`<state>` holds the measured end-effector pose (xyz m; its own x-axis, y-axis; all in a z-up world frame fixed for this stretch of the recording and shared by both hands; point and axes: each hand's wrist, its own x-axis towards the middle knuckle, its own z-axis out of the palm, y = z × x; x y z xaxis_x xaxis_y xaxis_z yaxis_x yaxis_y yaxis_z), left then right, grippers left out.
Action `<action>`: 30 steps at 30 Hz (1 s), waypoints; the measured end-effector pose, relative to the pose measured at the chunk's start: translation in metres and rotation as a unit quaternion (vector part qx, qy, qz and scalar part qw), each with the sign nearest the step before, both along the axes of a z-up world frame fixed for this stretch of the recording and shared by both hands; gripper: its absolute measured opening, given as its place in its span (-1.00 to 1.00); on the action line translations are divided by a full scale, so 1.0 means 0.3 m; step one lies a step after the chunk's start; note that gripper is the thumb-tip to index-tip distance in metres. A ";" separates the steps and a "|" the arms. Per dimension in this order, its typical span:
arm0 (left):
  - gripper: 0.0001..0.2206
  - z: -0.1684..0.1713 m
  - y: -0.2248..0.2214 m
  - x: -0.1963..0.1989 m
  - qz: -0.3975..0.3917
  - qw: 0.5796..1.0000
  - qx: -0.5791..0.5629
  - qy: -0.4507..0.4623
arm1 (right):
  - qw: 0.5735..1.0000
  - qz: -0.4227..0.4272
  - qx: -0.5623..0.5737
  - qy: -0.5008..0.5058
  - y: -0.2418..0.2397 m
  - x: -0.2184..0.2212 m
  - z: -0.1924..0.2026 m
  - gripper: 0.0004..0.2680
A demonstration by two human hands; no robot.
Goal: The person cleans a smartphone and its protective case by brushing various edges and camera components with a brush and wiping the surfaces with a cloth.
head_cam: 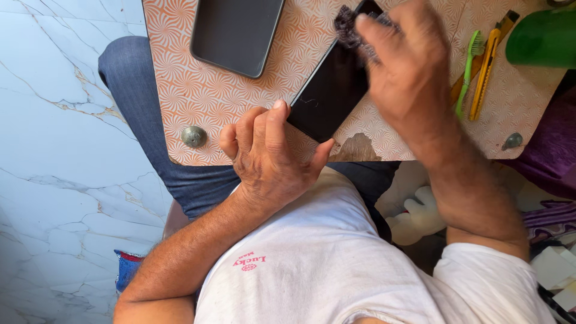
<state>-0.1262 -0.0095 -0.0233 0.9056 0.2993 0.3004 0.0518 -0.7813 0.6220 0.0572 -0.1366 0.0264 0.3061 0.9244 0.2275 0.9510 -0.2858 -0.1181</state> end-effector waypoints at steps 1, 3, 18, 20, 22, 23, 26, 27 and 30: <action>-0.11 0.003 0.001 0.004 0.004 1.000 -0.002 0.003 | 1.000 -0.012 -0.020 -0.009 0.003 0.007 0.005 -0.83; -0.10 0.009 -0.005 0.008 0.012 1.000 -0.009 0.011 | 0.996 0.028 -0.007 0.081 0.010 -0.120 0.013 -0.80; -0.18 0.007 0.029 0.004 -0.007 0.995 -0.007 -0.101 | 0.971 -0.229 -0.042 -0.052 -0.300 0.081 0.001 -0.78; -0.28 -0.010 0.026 -0.010 0.008 0.989 -0.043 -0.143 | 0.971 -0.220 -0.070 -0.062 -0.272 0.054 0.036 -0.77; -0.33 -0.033 0.023 -0.026 0.019 0.980 -0.076 -0.184 | 0.980 -0.188 -0.047 -0.054 -0.223 0.013 0.091 -0.74; -0.35 -0.046 0.020 -0.034 0.019 0.974 -0.092 -0.205 | 0.984 -0.173 -0.033 -0.036 -0.191 -0.016 0.116 -0.72; -0.36 -0.079 0.008 -0.036 0.031 0.947 -0.155 -0.280 | 0.989 -0.111 -0.003 0.100 -0.073 -0.101 0.153 -0.65; -0.37 -0.085 0.003 -0.031 0.034 0.933 -0.181 -0.309 | 0.986 -0.080 -0.013 0.146 -0.034 -0.132 0.149 -0.57; -0.39 -0.082 0.003 -0.041 0.035 0.922 -0.226 -0.312 | 0.982 -0.052 -0.012 0.181 0.058 -0.176 0.089 -0.53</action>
<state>-0.1386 -0.0087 -0.0477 0.5718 0.5730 0.5871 -0.3868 -0.4429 0.8089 0.0045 -0.1192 0.0533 0.4554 0.8880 0.0645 0.8135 -0.3856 -0.4353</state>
